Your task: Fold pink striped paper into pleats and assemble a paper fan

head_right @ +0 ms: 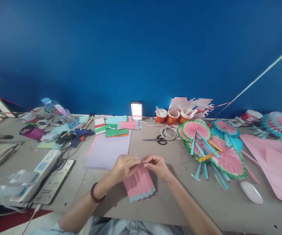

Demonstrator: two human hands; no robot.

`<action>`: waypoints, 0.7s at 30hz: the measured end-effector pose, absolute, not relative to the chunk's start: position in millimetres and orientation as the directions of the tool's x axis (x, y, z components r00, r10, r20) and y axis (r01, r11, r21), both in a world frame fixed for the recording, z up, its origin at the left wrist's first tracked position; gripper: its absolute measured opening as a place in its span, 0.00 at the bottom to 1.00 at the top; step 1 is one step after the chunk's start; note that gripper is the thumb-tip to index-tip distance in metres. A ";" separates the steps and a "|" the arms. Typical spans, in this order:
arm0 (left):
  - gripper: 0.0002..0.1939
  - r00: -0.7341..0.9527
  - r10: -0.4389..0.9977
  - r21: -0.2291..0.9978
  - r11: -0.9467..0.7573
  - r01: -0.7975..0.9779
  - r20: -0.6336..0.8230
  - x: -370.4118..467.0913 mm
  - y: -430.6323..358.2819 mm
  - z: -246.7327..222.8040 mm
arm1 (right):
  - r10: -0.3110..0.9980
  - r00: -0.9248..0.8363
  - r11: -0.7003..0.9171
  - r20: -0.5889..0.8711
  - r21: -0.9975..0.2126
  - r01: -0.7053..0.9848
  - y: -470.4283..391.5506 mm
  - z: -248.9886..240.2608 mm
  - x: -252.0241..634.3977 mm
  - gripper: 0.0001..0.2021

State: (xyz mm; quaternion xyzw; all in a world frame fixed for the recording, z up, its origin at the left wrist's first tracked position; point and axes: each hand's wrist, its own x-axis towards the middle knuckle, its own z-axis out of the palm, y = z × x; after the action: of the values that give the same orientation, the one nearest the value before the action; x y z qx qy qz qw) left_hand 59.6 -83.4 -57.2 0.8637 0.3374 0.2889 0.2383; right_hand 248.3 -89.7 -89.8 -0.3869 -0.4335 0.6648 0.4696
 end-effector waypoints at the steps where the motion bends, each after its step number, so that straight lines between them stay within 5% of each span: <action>1: 0.14 0.601 0.731 0.617 -0.645 0.452 0.323 60.2 -84.2 -57.1 | 0.961 -0.260 -0.165 -0.092 -0.947 -0.277 -89.6 -89.0 248.8 0.11; 6: 0.11 0.524 0.781 0.710 -0.578 0.403 0.339 63.9 -85.6 -57.2 | 0.971 -0.237 -0.061 -0.011 -0.977 -0.203 -89.2 -86.0 250.9 0.10; 11: 0.10 0.416 0.891 0.846 -0.359 0.395 0.184 66.8 -84.0 -52.4 | 0.975 -0.224 -0.018 0.018 -0.987 -0.159 -90.4 -91.1 249.2 0.08; 16: 0.13 0.408 0.913 0.959 -0.103 0.264 -0.015 66.4 -76.7 -56.3 | 0.980 -0.172 -0.127 -0.100 -0.980 -0.154 -90.8 -97.2 243.6 0.11; 21: 0.16 0.401 0.915 0.980 -0.027 0.197 -0.055 65.9 -71.1 -67.5 | 0.968 -0.124 -0.236 -0.217 -0.956 -0.175 -89.1 -98.0 239.7 0.14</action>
State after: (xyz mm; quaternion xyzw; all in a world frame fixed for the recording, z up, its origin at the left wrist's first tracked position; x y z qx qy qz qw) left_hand 65.9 -71.1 -67.5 0.6362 0.4367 0.3300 0.5437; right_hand 239.7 -89.1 -98.0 -0.4780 -0.4152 0.6243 0.4577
